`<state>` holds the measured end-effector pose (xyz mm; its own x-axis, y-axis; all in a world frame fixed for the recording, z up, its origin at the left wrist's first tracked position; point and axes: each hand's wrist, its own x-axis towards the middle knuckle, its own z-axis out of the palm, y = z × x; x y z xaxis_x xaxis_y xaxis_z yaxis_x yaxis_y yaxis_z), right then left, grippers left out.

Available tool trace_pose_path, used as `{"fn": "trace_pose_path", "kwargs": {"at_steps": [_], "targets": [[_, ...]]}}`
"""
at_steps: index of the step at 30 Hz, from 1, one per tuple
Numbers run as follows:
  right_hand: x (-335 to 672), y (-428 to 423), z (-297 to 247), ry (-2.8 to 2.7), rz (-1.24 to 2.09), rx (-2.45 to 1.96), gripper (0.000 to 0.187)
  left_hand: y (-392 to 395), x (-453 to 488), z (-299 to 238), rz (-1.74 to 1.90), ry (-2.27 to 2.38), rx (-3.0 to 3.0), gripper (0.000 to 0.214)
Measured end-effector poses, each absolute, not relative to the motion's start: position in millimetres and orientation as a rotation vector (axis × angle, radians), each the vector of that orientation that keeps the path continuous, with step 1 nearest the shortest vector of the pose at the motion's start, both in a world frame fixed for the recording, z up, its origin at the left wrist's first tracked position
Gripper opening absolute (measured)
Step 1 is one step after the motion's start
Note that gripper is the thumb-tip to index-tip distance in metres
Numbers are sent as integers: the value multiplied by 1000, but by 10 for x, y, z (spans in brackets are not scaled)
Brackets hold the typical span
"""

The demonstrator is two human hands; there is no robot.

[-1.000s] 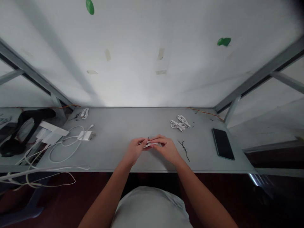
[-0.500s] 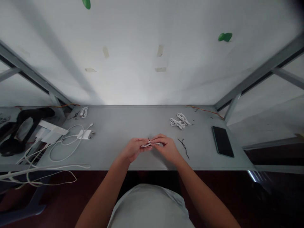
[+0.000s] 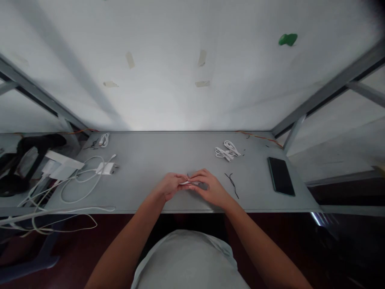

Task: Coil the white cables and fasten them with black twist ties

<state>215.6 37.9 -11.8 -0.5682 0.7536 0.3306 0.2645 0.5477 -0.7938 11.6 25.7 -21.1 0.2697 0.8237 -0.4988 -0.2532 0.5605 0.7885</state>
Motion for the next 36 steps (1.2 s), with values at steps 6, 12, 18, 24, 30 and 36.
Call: {"fn": "trace_pose_path", "kwargs": {"at_steps": [6, 12, 18, 24, 30, 36], "targets": [[2088, 392, -217, -2044, 882, -861, 13, 251, 145, -189, 814, 1123, 678, 33], [2029, 358, -275, -2096, 651, -873, 20, 219, 206, -249, 880, 1243, 705, 26], [2065, 362, -329, -2079, 729, -982, 21, 150, 151, -217, 853, 1149, 849, 36], [2091, 406, -361, -2117, 814, -1146, 20, 108, 149, -269, 786, 1196, 1051, 43], [2068, 387, -423, -2144, 708, -1175, 22, 91, 269, -390, 835, 1313, 1054, 48], [2047, 304, -510, -2135, 688, -1157, 19, 76, 257, -439, 863, 1330, 989, 39]]}}
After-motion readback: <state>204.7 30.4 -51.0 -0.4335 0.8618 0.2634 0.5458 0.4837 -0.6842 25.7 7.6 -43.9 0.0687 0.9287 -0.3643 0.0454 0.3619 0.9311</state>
